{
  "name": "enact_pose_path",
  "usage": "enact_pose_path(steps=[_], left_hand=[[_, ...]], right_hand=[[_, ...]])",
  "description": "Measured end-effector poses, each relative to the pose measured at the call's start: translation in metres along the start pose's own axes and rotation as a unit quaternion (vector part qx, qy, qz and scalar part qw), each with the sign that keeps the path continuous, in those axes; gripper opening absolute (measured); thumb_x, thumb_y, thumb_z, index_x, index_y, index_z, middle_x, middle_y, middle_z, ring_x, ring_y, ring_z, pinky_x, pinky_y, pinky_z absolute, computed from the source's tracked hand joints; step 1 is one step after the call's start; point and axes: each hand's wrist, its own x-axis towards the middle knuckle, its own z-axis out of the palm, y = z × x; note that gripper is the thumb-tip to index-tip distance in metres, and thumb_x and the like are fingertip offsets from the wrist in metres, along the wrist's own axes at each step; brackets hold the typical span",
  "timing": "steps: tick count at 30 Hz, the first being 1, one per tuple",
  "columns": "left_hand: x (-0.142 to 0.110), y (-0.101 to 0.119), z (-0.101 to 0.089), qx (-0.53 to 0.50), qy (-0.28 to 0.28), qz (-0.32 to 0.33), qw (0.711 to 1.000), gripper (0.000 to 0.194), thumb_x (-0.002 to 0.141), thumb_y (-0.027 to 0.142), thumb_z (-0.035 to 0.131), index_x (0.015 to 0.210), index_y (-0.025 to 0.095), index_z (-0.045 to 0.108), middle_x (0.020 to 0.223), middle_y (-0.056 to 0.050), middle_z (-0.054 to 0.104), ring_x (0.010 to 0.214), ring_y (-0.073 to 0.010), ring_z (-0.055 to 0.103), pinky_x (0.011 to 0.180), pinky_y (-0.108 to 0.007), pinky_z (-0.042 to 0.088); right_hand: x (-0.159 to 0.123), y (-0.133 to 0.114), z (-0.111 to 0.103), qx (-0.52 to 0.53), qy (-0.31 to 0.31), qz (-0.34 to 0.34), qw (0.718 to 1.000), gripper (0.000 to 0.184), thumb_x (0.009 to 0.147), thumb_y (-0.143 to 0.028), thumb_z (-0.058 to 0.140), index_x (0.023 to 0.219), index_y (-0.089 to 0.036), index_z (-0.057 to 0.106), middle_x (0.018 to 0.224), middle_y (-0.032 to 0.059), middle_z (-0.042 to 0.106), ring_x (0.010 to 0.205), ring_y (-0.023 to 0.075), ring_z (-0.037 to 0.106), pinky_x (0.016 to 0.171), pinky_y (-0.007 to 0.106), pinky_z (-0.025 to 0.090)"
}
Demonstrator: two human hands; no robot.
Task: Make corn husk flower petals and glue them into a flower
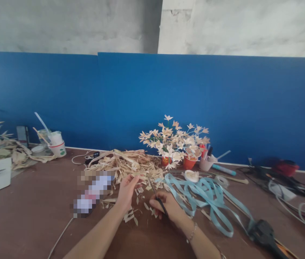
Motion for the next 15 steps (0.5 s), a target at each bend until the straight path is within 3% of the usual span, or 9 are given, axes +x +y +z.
enact_pose_path(steps=[3,6,10,15], left_hand=[[-0.0004,0.0001,0.0008,-0.014,0.005,-0.002,1.000,0.028,0.062,0.039,0.072,0.069,0.014,0.061,0.076,-0.004,0.066,0.073,-0.0155,0.061,0.068,-0.026,0.049],[-0.0020,-0.0009,0.0025,-0.010,-0.026,-0.027,0.999,0.029,0.058,0.036,0.075,0.060,0.014,0.057,0.067,-0.002,0.064,0.065,-0.0140,0.059,0.067,-0.028,0.050],[-0.0046,-0.0033,0.0038,0.013,-0.079,-0.043,0.996,0.027,0.060,0.037,0.073,0.066,0.014,0.060,0.065,-0.001,0.064,0.064,-0.0147,0.059,0.067,-0.028,0.050],[-0.0066,-0.0040,0.0044,0.015,-0.088,-0.046,0.995,0.028,0.061,0.038,0.072,0.067,0.014,0.060,0.064,-0.001,0.063,0.064,-0.0149,0.060,0.068,-0.028,0.049]], right_hand=[[-0.0018,-0.0012,0.0003,0.013,-0.015,0.001,1.000,0.033,0.064,-0.045,0.067,0.073,-0.015,0.056,0.049,-0.0052,0.052,0.042,0.0083,0.047,0.039,0.019,0.038],[-0.0047,-0.0059,0.0016,0.019,-0.029,0.001,0.999,0.034,0.062,-0.045,0.069,0.073,-0.015,0.056,0.048,-0.0055,0.051,0.043,0.0084,0.047,0.040,0.019,0.039],[-0.0055,-0.0073,0.0016,0.019,-0.027,0.003,0.999,0.035,0.063,-0.046,0.067,0.073,-0.015,0.056,0.048,-0.0059,0.050,0.042,0.0081,0.046,0.040,0.019,0.038],[-0.0036,-0.0037,0.0012,0.006,-0.019,0.007,1.000,0.032,0.064,-0.046,0.066,0.071,-0.016,0.056,0.047,-0.0065,0.049,0.041,0.0079,0.045,0.039,0.018,0.036]])
